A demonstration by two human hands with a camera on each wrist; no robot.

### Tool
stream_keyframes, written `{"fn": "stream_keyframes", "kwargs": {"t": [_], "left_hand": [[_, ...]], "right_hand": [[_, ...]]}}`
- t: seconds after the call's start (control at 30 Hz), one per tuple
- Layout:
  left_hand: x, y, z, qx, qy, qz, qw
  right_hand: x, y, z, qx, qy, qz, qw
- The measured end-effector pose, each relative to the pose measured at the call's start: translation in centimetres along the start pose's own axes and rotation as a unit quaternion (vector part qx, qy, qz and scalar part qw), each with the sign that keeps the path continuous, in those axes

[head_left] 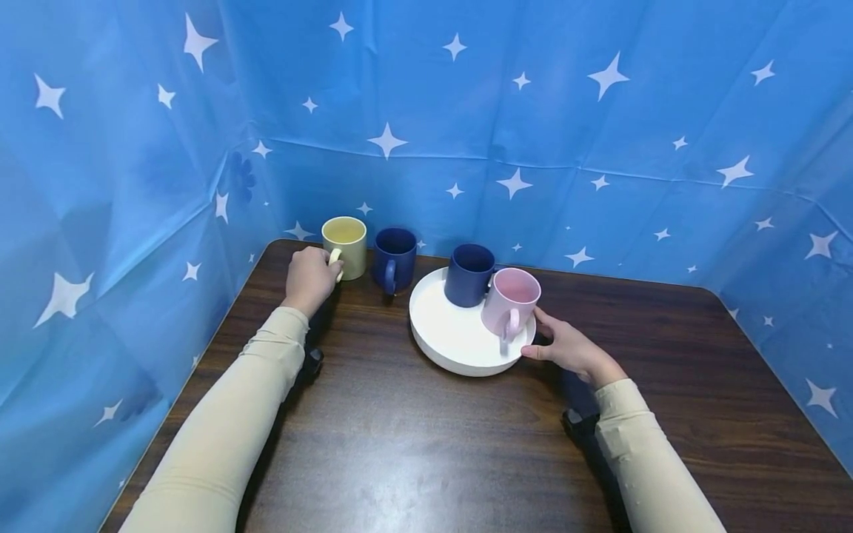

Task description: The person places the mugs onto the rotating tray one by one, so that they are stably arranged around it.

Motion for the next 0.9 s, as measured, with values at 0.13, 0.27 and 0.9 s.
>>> {"fn": "stream_keyframes", "kwargs": {"t": [0.13,0.27,0.9], "left_hand": [[0.1,0.0,0.0,-0.009,-0.008,0.000,0.9999],[0.3,0.0,-0.1,-0.016,-0.009,0.000,0.9998],[1.0,-1.2,-2.4,0.001,-0.005,0.029,0.9996]], "right_hand": [[0.1,-0.1,-0.1,-0.005,0.001,-0.003,1.000],[0.2,-0.1,0.0,-0.009,0.002,-0.008,1.000],[0.4,-0.1,0.0,-0.006,-0.007,-0.019,1.000]]}}
Point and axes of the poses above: each hand's wrist, its own y-axis towards the middle knuckle, its own z-axis out of the palm, x = y × z, the point moved 7 cm from there along y, towards the middle knuckle, and after that the axes turned 11 degrees about z, right-handed, at the moved point
